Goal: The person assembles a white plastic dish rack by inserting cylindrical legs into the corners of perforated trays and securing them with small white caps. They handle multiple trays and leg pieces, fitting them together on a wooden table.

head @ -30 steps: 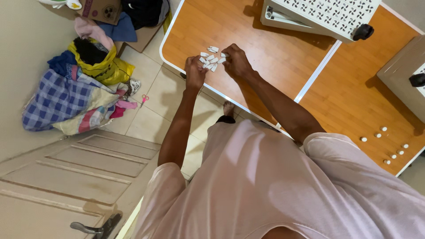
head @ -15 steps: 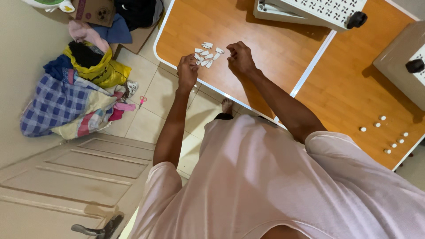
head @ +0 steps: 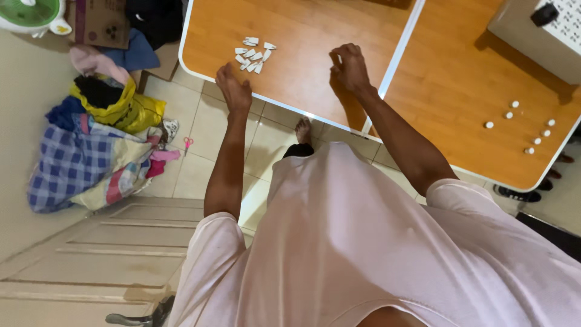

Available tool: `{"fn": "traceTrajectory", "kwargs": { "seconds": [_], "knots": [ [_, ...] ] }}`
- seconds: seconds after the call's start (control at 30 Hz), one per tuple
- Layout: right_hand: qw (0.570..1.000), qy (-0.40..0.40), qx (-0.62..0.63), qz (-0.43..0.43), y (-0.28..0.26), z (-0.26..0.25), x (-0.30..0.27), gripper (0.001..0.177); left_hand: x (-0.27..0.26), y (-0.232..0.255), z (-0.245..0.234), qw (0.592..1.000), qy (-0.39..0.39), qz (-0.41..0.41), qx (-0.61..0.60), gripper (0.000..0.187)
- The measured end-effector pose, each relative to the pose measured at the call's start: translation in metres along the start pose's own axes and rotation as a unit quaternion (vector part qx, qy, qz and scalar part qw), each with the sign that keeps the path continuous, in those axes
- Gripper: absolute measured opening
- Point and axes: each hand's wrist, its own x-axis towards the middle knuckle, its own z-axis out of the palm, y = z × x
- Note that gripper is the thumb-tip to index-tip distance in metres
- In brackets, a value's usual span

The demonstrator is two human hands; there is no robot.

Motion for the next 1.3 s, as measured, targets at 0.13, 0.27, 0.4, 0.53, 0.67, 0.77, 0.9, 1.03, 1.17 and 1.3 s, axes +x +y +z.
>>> {"fn": "traceTrajectory", "kwargs": {
  "seconds": [0.13,0.27,0.4,0.53,0.67,0.77,0.9,1.03,1.17,1.3],
  "knots": [
    [0.998,0.05,-0.026,0.035,0.015,-0.042,-0.044,0.035,-0.018,0.016,-0.011,1.0,0.007,-0.009,-0.027,0.077],
    [0.99,0.094,-0.015,0.102,0.031,-0.074,-0.094,0.041,-0.037,0.035,-0.014,0.999,-0.011,0.022,-0.035,0.073],
    [0.959,0.126,0.141,0.211,0.049,-0.089,-0.135,0.038,-0.056,0.073,-0.006,0.998,-0.053,0.033,-0.029,0.075],
    [0.965,0.137,0.023,0.221,0.057,-0.097,-0.183,0.046,-0.08,0.105,0.013,0.983,-0.144,0.104,-0.05,0.065],
    [0.957,0.161,-0.096,0.222,0.045,-0.102,-0.216,0.059,-0.093,0.115,0.04,0.969,-0.218,0.115,-0.02,0.072],
    [0.94,0.138,-0.156,0.269,0.03,-0.106,-0.233,0.059,-0.091,0.107,0.048,0.961,-0.243,0.129,0.017,0.073],
    [0.935,0.161,-0.191,0.25,0.024,-0.118,-0.24,0.062,-0.078,0.097,0.05,0.953,-0.27,0.138,0.023,0.071],
    [0.933,0.13,-0.178,0.284,0.022,-0.121,-0.243,0.06,-0.072,0.092,0.049,0.945,-0.278,0.161,0.054,0.067],
    [0.935,0.15,-0.175,0.269,0.02,-0.124,-0.237,0.062,-0.072,0.095,0.051,0.948,-0.256,0.176,0.064,0.069],
    [0.932,0.117,-0.161,0.303,0.016,-0.128,-0.236,0.063,-0.074,0.11,0.042,0.951,-0.237,0.186,0.075,0.067]
  ]
}}
